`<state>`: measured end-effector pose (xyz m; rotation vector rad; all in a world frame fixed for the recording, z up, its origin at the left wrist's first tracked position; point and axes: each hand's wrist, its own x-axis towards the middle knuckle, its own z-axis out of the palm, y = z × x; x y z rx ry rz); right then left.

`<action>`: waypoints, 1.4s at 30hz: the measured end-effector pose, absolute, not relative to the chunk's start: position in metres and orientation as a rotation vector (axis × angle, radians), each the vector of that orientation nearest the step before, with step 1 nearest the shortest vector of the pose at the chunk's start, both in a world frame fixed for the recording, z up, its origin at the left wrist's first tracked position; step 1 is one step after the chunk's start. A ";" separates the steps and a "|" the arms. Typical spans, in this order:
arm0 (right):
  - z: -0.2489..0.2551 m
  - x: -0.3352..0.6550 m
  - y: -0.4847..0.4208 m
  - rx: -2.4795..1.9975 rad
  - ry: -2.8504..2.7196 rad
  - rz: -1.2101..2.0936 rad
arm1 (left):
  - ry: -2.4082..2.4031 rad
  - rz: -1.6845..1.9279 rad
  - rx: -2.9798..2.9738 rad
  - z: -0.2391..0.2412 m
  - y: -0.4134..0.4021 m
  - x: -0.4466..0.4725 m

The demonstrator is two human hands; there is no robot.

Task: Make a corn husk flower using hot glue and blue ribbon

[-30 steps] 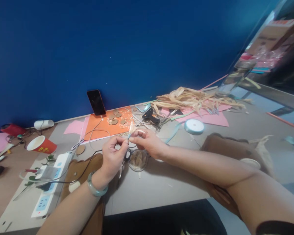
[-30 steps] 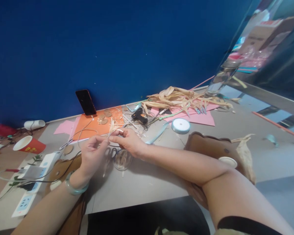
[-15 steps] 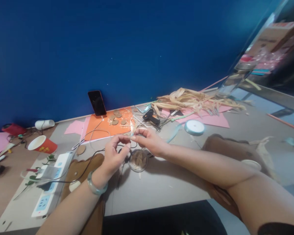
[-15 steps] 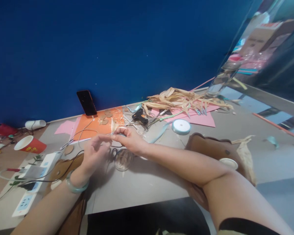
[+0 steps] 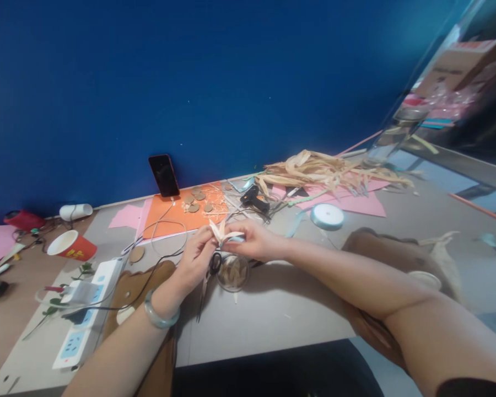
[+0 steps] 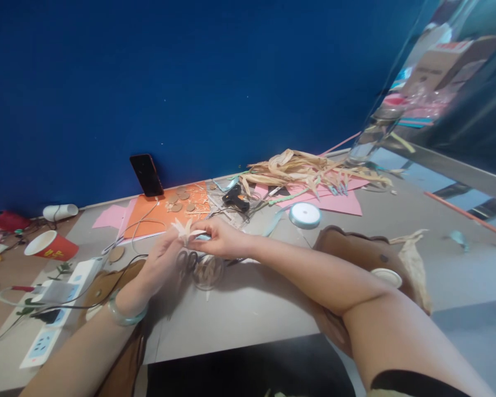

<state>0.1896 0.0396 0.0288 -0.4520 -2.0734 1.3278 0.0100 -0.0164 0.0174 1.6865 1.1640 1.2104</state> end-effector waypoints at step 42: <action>0.039 0.192 0.036 -0.560 -1.728 1.879 | 0.981 1.209 1.287 0.027 -0.019 0.010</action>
